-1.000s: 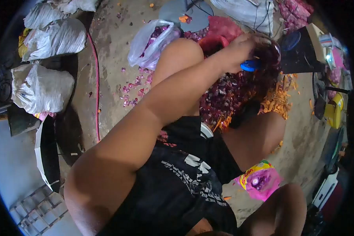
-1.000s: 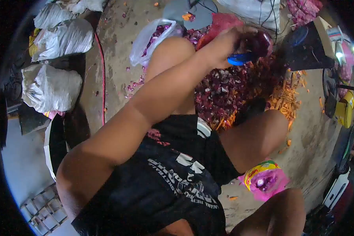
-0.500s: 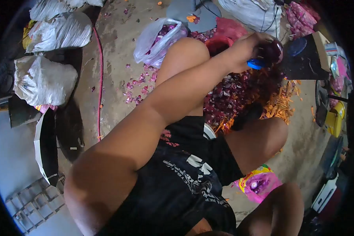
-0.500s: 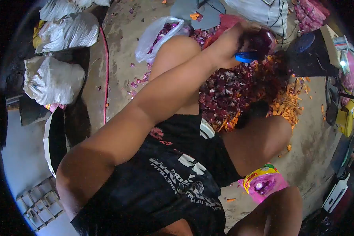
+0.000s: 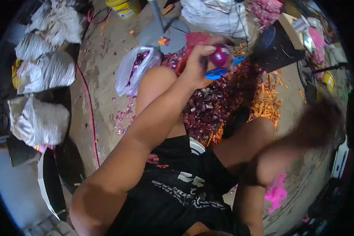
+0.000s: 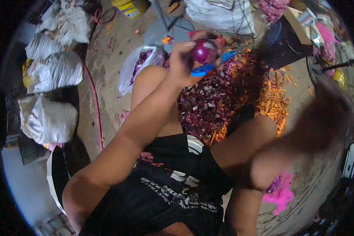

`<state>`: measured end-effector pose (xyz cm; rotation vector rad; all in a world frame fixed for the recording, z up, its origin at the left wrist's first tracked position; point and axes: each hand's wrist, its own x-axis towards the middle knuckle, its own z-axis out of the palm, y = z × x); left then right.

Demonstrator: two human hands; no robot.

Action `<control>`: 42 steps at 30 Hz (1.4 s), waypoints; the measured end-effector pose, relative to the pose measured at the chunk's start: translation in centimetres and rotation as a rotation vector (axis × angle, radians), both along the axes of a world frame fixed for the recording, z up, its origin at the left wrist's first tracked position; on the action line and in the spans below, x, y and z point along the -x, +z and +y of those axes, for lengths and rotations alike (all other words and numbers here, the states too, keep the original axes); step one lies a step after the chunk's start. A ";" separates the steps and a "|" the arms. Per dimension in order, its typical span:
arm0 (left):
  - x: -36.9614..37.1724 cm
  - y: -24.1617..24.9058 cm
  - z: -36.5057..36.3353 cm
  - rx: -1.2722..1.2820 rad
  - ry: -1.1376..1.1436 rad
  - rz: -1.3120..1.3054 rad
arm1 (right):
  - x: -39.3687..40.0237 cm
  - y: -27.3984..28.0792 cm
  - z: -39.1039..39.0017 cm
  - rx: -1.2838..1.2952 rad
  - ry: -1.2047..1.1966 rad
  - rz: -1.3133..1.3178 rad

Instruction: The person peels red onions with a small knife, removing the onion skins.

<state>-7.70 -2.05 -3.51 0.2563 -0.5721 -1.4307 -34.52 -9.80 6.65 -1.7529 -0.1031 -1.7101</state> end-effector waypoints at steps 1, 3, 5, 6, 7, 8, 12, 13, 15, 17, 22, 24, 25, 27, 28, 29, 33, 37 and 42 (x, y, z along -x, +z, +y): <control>0.1 0.1 0.0 0.049 -0.013 0.005 | -0.9 -2.6 -0.8 -0.292 -0.076 0.079; 0.1 -0.1 -0.4 0.110 -0.005 0.003 | -4.3 -7.5 -1.0 -0.900 -0.229 0.362; 0.3 -0.6 -0.6 0.120 0.029 -0.004 | -6.6 -10.5 -0.1 -1.137 -0.197 0.554; 0.3 -0.4 -0.7 0.134 0.049 -0.055 | -7.3 -10.7 0.5 -1.077 -0.148 0.607; 0.2 -0.5 -1.0 0.148 0.038 -0.051 | -8.2 -10.7 0.9 -1.206 -0.034 0.513; 0.0 -0.8 -1.2 0.162 0.031 -0.044 | -9.1 -10.6 1.1 -1.326 0.087 0.417; 0.5 -1.0 -2.1 0.178 -0.009 -0.049 | -11.8 -9.5 1.8 -1.354 0.246 0.140; 0.6 -1.0 -2.4 0.187 -0.030 -0.064 | -11.7 -9.6 1.7 -1.359 0.226 0.137; 1.0 -0.8 -2.6 0.126 -0.017 -0.102 | -11.4 -10.3 1.0 -1.357 0.199 0.124; 1.5 -0.5 -2.7 0.058 -0.006 -0.141 | -10.9 -11.9 -0.3 -1.356 0.201 0.092; 0.2 -0.4 -2.8 -0.061 0.092 -0.261 | -9.4 -9.4 -2.0 -1.326 -0.039 0.082; -0.3 -0.1 -2.6 -0.075 0.091 -0.179 | -9.2 -8.3 -1.4 -1.232 -0.060 0.167; -0.4 0.1 -2.5 -0.067 0.117 -0.207 | -9.2 -8.0 -0.9 -1.190 -0.070 0.208; -0.4 0.3 -2.0 -0.060 0.172 -0.267 | -8.4 -9.3 -0.4 -0.976 -0.104 0.432; -0.5 0.5 -1.8 -0.067 0.191 -0.305 | -8.2 -9.8 -0.3 -0.860 -0.118 0.537; -0.6 0.7 -1.7 -0.075 0.208 -0.343 | -7.9 -10.3 -0.2 -0.842 -0.071 0.565; -0.2 1.0 -1.2 -0.052 0.232 -0.370 | -7.6 -8.1 1.5 -0.781 0.014 0.607; -0.2 1.0 -0.8 -0.044 0.283 -0.459 | -7.2 -6.7 2.1 -0.595 -0.099 0.709; 0.0 0.7 -0.8 -0.054 0.336 -0.596 | -7.2 -7.2 2.2 -0.393 -0.237 0.762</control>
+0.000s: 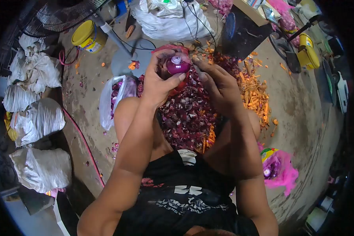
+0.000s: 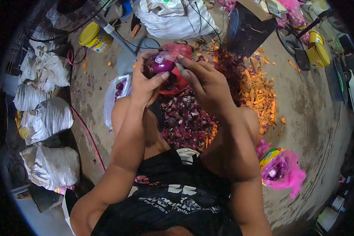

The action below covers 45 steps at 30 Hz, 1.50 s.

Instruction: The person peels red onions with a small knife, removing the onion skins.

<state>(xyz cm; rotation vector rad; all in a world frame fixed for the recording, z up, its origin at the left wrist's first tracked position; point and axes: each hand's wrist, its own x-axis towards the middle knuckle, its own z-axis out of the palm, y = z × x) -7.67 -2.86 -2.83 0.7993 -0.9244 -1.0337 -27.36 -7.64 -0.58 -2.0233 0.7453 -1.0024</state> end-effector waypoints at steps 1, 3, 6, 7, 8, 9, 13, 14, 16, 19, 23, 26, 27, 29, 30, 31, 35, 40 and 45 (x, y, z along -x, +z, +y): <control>0.1 0.0 0.0 0.012 0.003 -0.021 | -0.1 -0.2 0.0 0.040 -0.010 0.011; 0.3 -0.1 0.0 0.037 0.010 -0.062 | -0.4 -0.3 0.2 0.097 -0.040 -0.018; 0.2 -0.3 -0.2 0.048 0.033 -0.135 | -0.7 0.1 0.5 0.071 -0.057 -0.037; 0.3 -0.2 -0.2 0.044 0.036 -0.130 | -0.8 0.1 0.5 0.071 -0.056 -0.043; 0.4 -0.1 -0.2 0.041 0.039 -0.126 | -0.8 0.1 0.5 0.070 -0.055 -0.049; 0.5 -0.1 -0.3 0.037 0.041 -0.122 | -1.0 -0.2 0.3 0.096 -0.053 -0.059; 0.7 -0.1 -0.2 0.056 0.070 -0.130 | -1.2 -0.9 -0.1 0.199 -0.077 -0.038; 0.7 -0.1 -0.2 0.057 0.071 -0.125 | -1.3 -0.9 0.0 0.188 -0.082 -0.035; 0.8 0.0 -0.2 0.065 0.073 -0.125 | -1.5 -0.8 0.0 0.166 -0.091 -0.028; 0.8 0.1 -0.2 0.073 0.078 -0.132 | -1.8 -1.1 -0.1 0.155 -0.091 -0.072; 0.6 0.1 -0.1 0.064 0.092 -0.145 | -2.0 -0.7 0.4 0.149 -0.085 -0.106; 0.5 -0.2 -0.1 0.054 0.098 -0.150 | -2.1 -1.0 0.3 0.133 -0.092 -0.093; 0.6 -0.2 -0.1 0.049 0.098 -0.149 | -2.1 -0.9 0.3 0.119 -0.091 -0.094; 0.6 -0.1 -0.2 0.052 0.089 -0.136 | -2.2 -0.8 0.4 0.097 -0.094 -0.098; 0.6 -0.1 -0.2 0.054 0.084 -0.129 | -2.2 -0.9 0.5 0.089 -0.098 -0.101; 0.6 -0.1 -0.2 0.055 0.076 -0.135 | -2.3 -0.9 0.5 0.082 -0.102 -0.103; 0.6 -0.1 -0.2 0.060 0.050 -0.128 | -2.6 -1.2 0.4 0.024 -0.085 -0.191; 0.4 0.0 -0.1 0.057 0.002 -0.124 | -2.7 -1.2 -0.1 -0.190 -0.039 -0.334; 0.7 0.2 0.1 0.039 -0.047 -0.033 | -1.9 -0.8 -0.5 -0.396 -0.079 -0.295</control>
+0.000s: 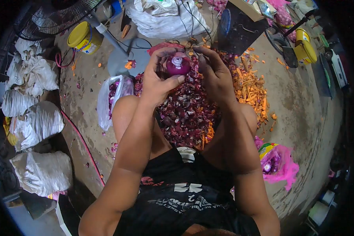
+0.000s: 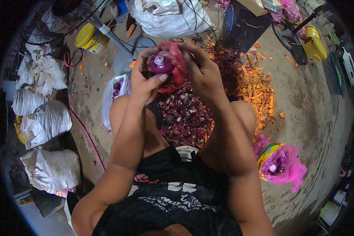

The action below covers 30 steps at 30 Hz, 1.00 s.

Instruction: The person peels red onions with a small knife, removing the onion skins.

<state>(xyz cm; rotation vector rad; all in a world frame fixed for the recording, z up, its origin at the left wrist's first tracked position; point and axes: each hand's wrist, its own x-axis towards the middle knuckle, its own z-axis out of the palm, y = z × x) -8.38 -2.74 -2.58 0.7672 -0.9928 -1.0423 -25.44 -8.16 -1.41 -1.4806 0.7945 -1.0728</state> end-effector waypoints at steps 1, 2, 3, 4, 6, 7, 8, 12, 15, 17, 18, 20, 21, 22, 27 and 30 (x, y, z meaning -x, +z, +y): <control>0.0 0.0 0.0 -0.005 0.012 -0.003 | 0.1 0.2 0.2 -0.011 0.016 0.022; -0.1 0.0 -0.1 -0.012 0.026 -0.006 | 0.3 0.5 0.5 -0.022 0.032 0.043; -0.1 0.0 -0.1 -0.019 0.041 -0.009 | 0.4 0.4 0.8 0.001 0.049 0.054; -0.1 0.0 0.0 -0.028 0.047 -0.010 | 0.4 0.3 0.9 0.053 0.053 0.060; -0.1 0.1 0.1 -0.049 0.058 -0.012 | 0.1 -0.1 0.8 0.188 0.049 0.066; -0.1 0.0 0.1 -0.036 0.058 -0.028 | -0.1 -0.3 0.7 0.269 0.041 0.068; -0.2 -0.1 0.0 -0.022 0.058 -0.043 | -0.2 -0.7 0.4 0.306 0.046 0.070; -0.5 -0.6 -0.4 0.034 0.014 -0.036 | 0.0 -1.3 -0.2 0.254 0.095 0.007; -0.5 -0.4 -0.2 0.011 -0.027 -0.016 | 0.1 -0.6 -0.1 0.012 0.094 -0.101; -0.3 0.1 0.0 0.004 -0.106 0.029 | 0.1 -0.2 -0.2 -0.103 0.078 -0.161; -0.2 0.3 0.0 0.001 -0.145 0.052 | 0.3 0.0 -0.4 -0.128 0.070 -0.184; -0.6 -0.3 -0.1 0.001 -0.158 0.061 | 0.6 0.0 -0.5 -0.110 0.055 -0.166; -0.7 -0.3 -0.1 0.001 -0.164 0.065 | 0.9 -0.1 -0.5 -0.069 0.048 -0.124; -0.7 -0.4 -0.1 -0.005 -0.127 0.097 | 0.9 -0.2 -0.4 -0.046 0.050 -0.100; -0.7 -0.3 0.0 -0.031 -0.031 0.167 | 0.9 -0.6 0.0 0.235 0.065 0.091; -0.6 0.1 0.0 -0.024 -0.054 0.178 | 0.8 -0.6 -0.2 0.435 0.051 0.168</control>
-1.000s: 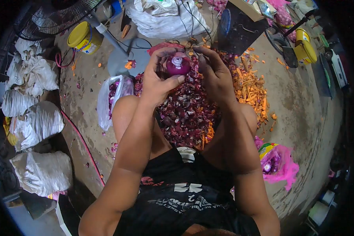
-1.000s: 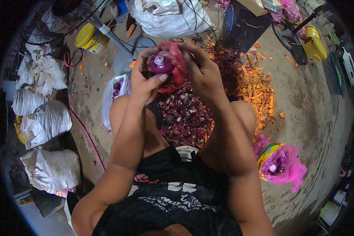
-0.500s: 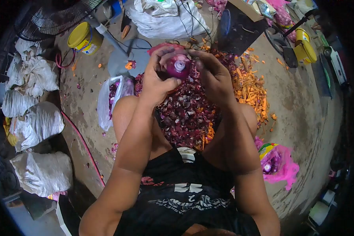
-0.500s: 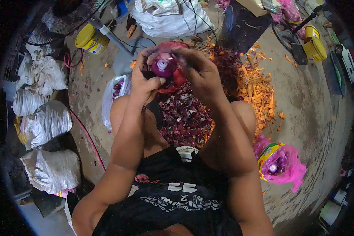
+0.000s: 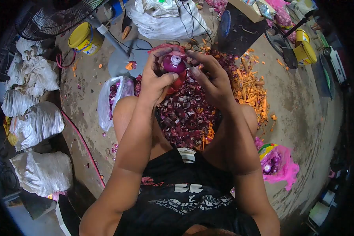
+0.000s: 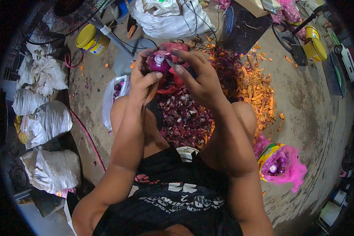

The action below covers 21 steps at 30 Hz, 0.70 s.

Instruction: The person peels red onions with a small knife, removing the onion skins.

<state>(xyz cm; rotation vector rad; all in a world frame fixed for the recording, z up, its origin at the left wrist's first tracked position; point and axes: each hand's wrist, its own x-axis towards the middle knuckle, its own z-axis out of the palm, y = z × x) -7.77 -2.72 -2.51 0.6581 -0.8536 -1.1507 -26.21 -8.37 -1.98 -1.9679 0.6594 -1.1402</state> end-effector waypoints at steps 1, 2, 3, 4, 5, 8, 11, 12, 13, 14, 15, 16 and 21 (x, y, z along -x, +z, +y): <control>0.0 -0.1 0.0 0.008 -0.018 0.010 | -0.2 0.1 0.0 0.037 -0.002 -0.002; -0.1 -0.4 -0.1 0.015 -0.037 0.020 | -0.3 0.0 0.1 0.022 0.008 -0.026; -0.1 -0.3 -0.1 0.023 -0.056 0.031 | -0.4 -0.1 0.1 0.007 0.018 -0.049; -0.2 -0.3 -0.1 0.011 -0.066 0.041 | -0.4 -0.1 0.1 -0.008 0.028 -0.073; -0.3 -0.1 -0.1 0.000 -0.076 0.051 | -0.4 0.1 0.2 -0.030 0.038 -0.087; -0.4 -0.1 -0.2 -0.005 -0.096 0.050 | -0.4 0.4 0.2 -0.062 0.051 -0.121; -0.2 0.2 -0.1 -0.002 -0.106 0.058 | -0.5 -0.1 -0.1 -0.066 0.033 -0.155; 0.0 0.4 0.0 -0.002 -0.109 0.065 | -0.6 -0.3 -0.2 -0.093 0.036 -0.181; -0.1 0.2 0.0 -0.009 -0.133 0.067 | -0.6 -0.3 -0.2 -0.119 0.040 -0.206; -0.3 0.0 0.1 -0.016 -0.156 0.069 | -0.5 -0.3 -0.2 -0.219 0.040 -0.224; -0.5 -0.1 0.2 -0.023 -0.179 0.072 | -0.4 0.0 0.0 -0.320 0.041 -0.241; -0.6 -0.2 0.2 -0.030 -0.199 0.061 | -0.3 0.0 0.0 -0.363 0.036 -0.249; -0.6 -0.1 0.3 -0.032 -0.249 0.092 | -0.3 -0.3 -0.6 -0.442 0.008 -0.281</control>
